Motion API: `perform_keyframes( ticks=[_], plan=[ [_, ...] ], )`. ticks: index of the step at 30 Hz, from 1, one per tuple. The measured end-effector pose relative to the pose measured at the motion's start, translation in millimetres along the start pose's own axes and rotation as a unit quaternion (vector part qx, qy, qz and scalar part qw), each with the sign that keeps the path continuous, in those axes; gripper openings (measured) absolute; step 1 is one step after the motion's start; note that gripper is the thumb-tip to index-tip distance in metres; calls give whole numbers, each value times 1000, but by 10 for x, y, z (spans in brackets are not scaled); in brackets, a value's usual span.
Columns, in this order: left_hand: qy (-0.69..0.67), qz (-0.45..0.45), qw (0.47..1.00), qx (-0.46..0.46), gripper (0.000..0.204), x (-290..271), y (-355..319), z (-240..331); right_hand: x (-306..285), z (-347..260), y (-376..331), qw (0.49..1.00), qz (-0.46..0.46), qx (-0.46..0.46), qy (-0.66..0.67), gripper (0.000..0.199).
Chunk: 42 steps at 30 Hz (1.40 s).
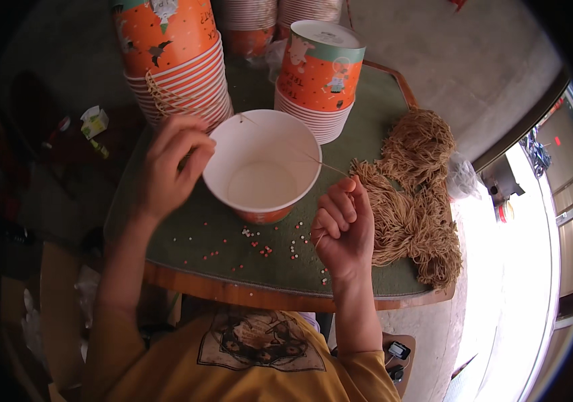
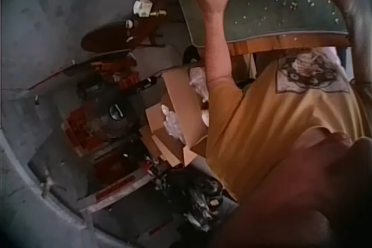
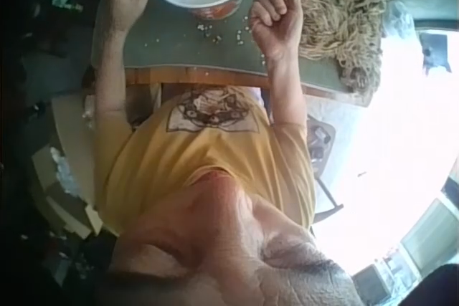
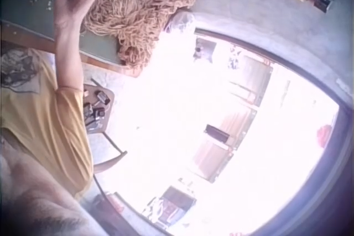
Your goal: Threading small beads onto strings and organizing stacks of paper cups at a workstation for packaging.
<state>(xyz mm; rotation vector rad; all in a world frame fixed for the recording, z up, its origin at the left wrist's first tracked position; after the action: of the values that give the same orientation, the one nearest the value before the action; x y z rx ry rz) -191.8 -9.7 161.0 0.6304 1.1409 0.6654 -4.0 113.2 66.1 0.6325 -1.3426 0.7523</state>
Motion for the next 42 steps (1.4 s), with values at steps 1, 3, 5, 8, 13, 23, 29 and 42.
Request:
perform_keyframes(
  ticks=[1, 3, 5, 8, 13, 23, 29, 42],
  plan=[
    [-47, 32, 998, -13, 7, 37, -114, 147, -13, -41, -14, 1000, -3, -6, 9, 32],
    [-133, 32, 990, -35, 19, 33, -469, 539, 72, 81, -32, 1000, -21, 4, 16, 32],
    [-282, -74, 948, -127, 47, 389, -661, 876, 126, 138, -55, 999, -37, 2, 19, 33],
    [-504, -184, 775, -335, 41, 921, -876, 1019, 172, 207, -129, 999, -52, -8, 3, 32],
    [-536, -321, 639, -449, 14, 1092, -1037, 979, 129, 4, -194, 993, -45, -72, -86, 31],
    [-401, -328, 765, -384, 20, 965, -1051, 714, -345, -635, -213, 801, 51, -253, -539, 31],
    [-370, -310, 776, -406, 22, 841, -979, 623, 76, -298, -476, 488, -59, -211, -845, 40],
    [-253, -230, 907, -245, 10, 584, -728, 693, 83, 215, -531, 483, -178, -208, -832, 13]
  ],
)
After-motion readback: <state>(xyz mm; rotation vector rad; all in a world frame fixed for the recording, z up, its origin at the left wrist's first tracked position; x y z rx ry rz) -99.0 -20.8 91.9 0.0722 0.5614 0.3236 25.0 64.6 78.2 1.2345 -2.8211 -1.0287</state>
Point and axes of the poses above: each hand's wrist, its own y-axis towards the middle knuckle, its own x-axis out of the palm, z = x × y, the point moved 6 cm from there along y, towards the middle knuckle, and after that the axes turned 7 degrees about -x, right-handed, at the moved point
